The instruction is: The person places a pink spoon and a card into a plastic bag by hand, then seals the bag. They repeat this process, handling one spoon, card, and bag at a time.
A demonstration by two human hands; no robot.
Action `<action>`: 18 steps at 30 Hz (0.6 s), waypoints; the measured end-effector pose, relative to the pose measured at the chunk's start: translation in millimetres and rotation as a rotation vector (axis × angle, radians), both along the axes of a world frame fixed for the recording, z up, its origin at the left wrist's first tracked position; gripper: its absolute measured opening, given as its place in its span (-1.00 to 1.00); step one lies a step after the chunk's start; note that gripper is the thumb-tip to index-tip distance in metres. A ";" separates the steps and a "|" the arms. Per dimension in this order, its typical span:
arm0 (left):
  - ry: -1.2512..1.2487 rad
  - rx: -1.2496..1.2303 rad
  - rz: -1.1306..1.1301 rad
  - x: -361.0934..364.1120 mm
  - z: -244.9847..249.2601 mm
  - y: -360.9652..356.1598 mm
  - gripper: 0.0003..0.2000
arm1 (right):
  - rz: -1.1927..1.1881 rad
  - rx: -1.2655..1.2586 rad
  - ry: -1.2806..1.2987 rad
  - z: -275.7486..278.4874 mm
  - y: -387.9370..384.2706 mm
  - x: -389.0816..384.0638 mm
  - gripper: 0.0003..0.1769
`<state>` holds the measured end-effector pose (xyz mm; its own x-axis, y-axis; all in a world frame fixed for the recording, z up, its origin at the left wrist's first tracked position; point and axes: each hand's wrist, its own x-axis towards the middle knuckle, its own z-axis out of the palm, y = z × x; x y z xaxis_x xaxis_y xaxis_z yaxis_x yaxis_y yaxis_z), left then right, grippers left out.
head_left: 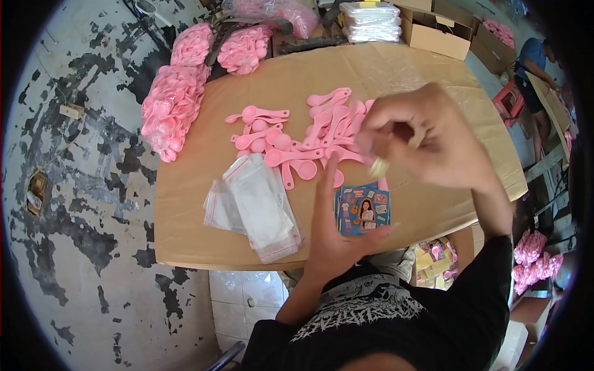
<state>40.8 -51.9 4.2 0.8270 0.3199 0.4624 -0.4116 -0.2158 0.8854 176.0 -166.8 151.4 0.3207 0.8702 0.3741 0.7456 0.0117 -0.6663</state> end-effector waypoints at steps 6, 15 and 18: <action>0.453 -0.240 -0.218 -2.3 18.5 2.1 -0.61 | 0.032 0.313 -0.124 -38.5 25.0 0.5 -0.82; 0.122 -0.402 -0.171 -7.5 -25.4 4.6 -0.63 | 0.132 -0.079 0.108 -57.5 9.1 16.7 -0.85; 0.193 -0.391 -0.127 2.5 -6.9 14.0 -0.64 | 0.040 -0.122 0.032 -66.3 8.0 13.9 -0.83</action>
<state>43.3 -37.9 -2.7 0.9302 0.3300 0.1605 -0.2327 0.1922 0.9534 190.0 -158.8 85.1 0.2947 0.9209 0.2552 0.7246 -0.0412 -0.6880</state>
